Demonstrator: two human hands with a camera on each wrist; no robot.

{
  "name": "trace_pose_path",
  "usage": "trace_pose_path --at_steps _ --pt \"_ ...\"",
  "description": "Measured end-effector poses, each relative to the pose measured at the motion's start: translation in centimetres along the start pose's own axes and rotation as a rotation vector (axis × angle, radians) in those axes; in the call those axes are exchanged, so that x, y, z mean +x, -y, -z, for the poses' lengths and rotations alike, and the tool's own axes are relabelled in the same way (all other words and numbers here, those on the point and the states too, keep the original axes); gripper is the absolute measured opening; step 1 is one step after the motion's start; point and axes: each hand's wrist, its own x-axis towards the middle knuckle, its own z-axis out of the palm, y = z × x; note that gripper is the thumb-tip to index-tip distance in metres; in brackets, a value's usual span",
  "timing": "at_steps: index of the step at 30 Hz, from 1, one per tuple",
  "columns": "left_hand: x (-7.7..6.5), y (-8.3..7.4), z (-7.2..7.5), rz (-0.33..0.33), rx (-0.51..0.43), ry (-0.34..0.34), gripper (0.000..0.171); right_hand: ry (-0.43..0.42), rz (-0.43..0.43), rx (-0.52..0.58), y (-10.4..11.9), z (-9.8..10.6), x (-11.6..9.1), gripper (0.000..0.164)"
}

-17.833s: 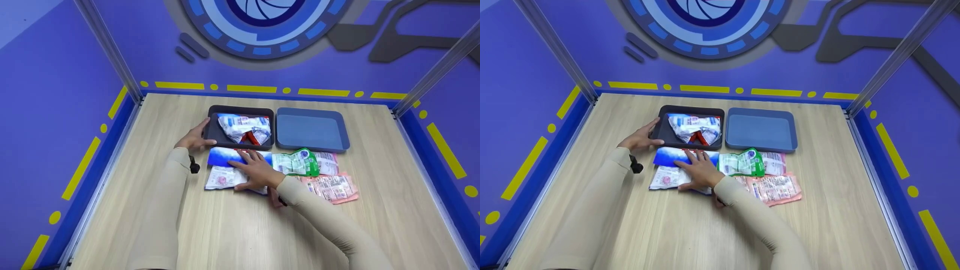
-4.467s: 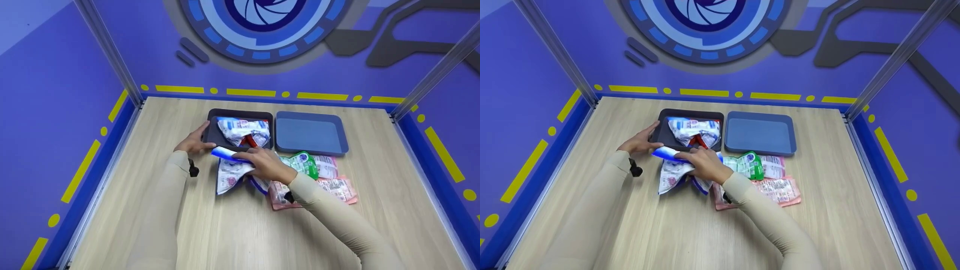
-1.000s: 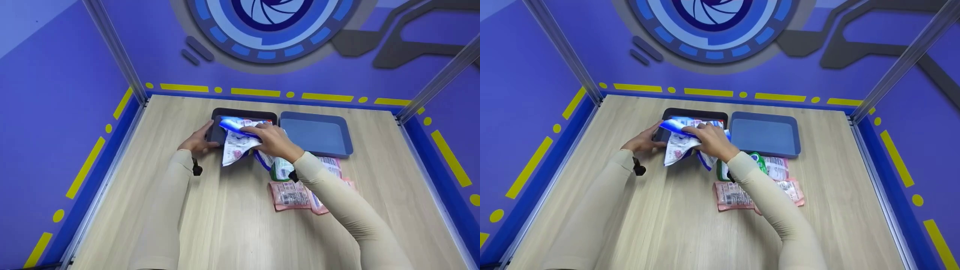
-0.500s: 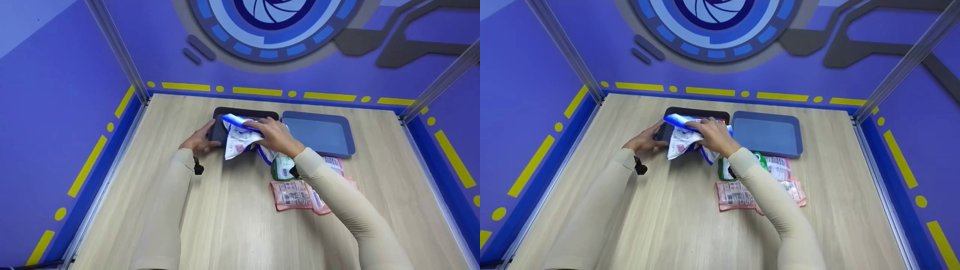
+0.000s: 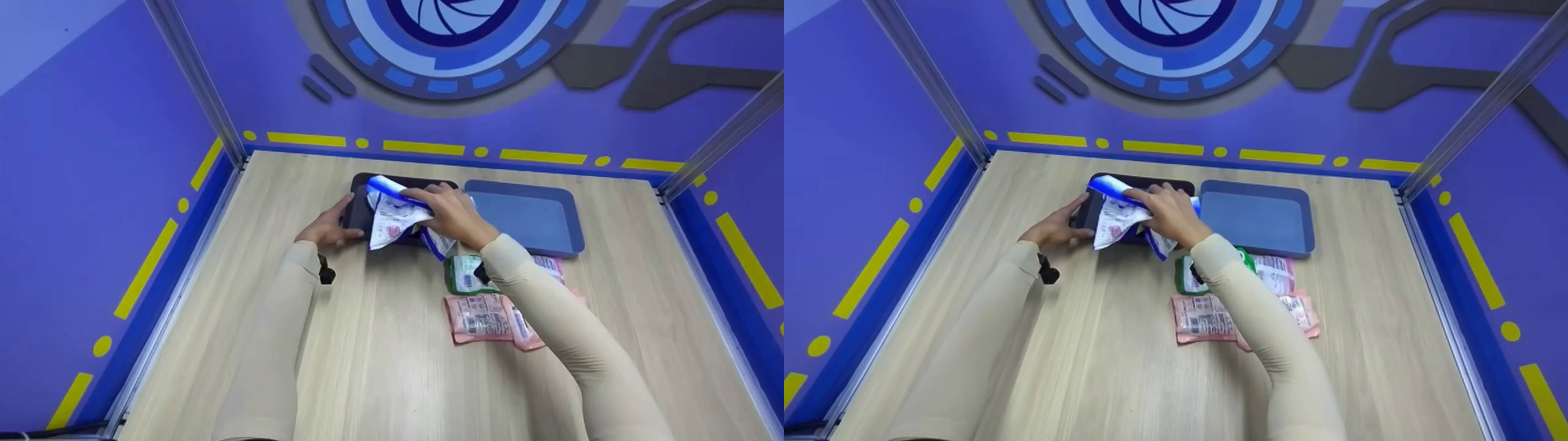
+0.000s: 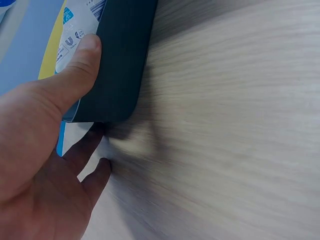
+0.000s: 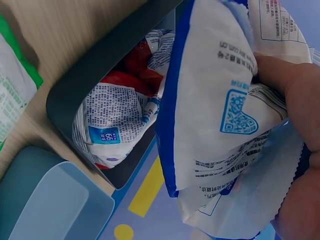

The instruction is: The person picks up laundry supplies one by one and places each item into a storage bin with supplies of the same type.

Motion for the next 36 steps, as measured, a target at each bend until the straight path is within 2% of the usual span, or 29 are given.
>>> trace_pose_path --at_steps 5,13,23,36 --pt "0.0 -0.1 0.1 -0.009 0.009 0.002 0.106 -0.004 -0.006 0.005 -0.3 -0.2 0.3 0.065" --pt "-0.1 -0.3 0.1 0.033 -0.007 0.004 0.106 -0.011 -0.004 0.021 -0.6 -0.5 0.6 0.064" --pt "-0.2 -0.2 0.1 0.016 -0.026 0.003 0.105 -0.02 -0.019 0.022 -1.0 -0.8 1.0 0.062" --pt "0.0 -0.2 0.2 0.002 0.016 0.008 0.105 -0.044 0.003 0.005 -1.5 -1.2 1.6 0.058"
